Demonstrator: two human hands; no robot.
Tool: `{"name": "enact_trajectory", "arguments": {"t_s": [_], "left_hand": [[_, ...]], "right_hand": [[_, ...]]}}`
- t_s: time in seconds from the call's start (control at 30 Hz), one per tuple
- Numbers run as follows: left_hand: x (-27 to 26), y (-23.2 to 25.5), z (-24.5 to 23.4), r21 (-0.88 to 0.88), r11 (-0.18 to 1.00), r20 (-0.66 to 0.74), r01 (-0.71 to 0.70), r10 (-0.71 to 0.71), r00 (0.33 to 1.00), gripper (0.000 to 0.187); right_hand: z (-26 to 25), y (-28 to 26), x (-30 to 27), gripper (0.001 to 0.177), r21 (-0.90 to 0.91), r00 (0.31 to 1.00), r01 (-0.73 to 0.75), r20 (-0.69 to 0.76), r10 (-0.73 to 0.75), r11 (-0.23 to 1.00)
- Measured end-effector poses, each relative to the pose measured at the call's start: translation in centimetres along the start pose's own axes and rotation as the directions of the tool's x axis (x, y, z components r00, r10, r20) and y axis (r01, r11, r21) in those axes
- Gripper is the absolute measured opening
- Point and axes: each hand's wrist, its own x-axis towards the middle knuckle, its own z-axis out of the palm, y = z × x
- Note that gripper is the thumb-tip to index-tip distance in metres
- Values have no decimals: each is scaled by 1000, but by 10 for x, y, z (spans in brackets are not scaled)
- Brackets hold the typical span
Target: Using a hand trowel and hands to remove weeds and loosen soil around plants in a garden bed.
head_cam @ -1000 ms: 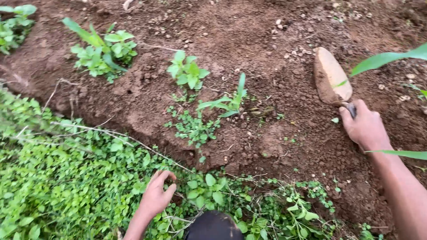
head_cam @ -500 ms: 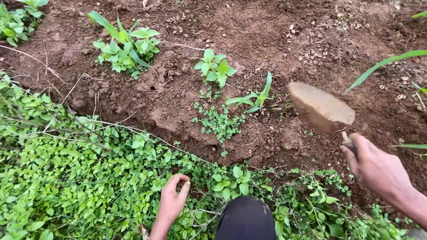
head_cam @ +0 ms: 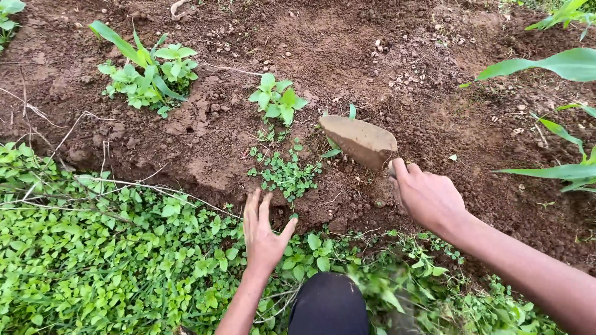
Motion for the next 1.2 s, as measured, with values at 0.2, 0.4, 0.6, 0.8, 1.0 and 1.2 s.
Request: {"name": "enact_trajectory", "arguments": {"t_s": [0.2, 0.4, 0.6, 0.8, 1.0, 1.2], "left_hand": [[84, 26, 31, 307, 948, 60, -84, 69, 996, 110], [108, -13, 85, 363, 909, -12, -204, 224, 975, 51], [108, -41, 105, 183, 971, -151, -150, 179, 972, 37], [115, -43, 124, 320, 907, -246, -275, 360, 900, 36], [106, -57, 115, 139, 969, -108, -205, 220, 969, 41], [27, -12, 41, -10, 999, 243, -49, 49, 969, 43]], "right_hand": [[40, 27, 34, 29, 134, 997, -62, -24, 66, 989], [43, 31, 25, 29, 257, 999, -48, 23, 43, 965], [43, 23, 28, 26, 355, 998, -23, 59, 2, 935], [66, 31, 36, 30, 329, 999, 21, 24, -31, 944], [56, 29, 42, 29, 402, 999, 0, 30, -13, 916], [57, 34, 48, 34, 396, 999, -16, 37, 1, 918]]}}
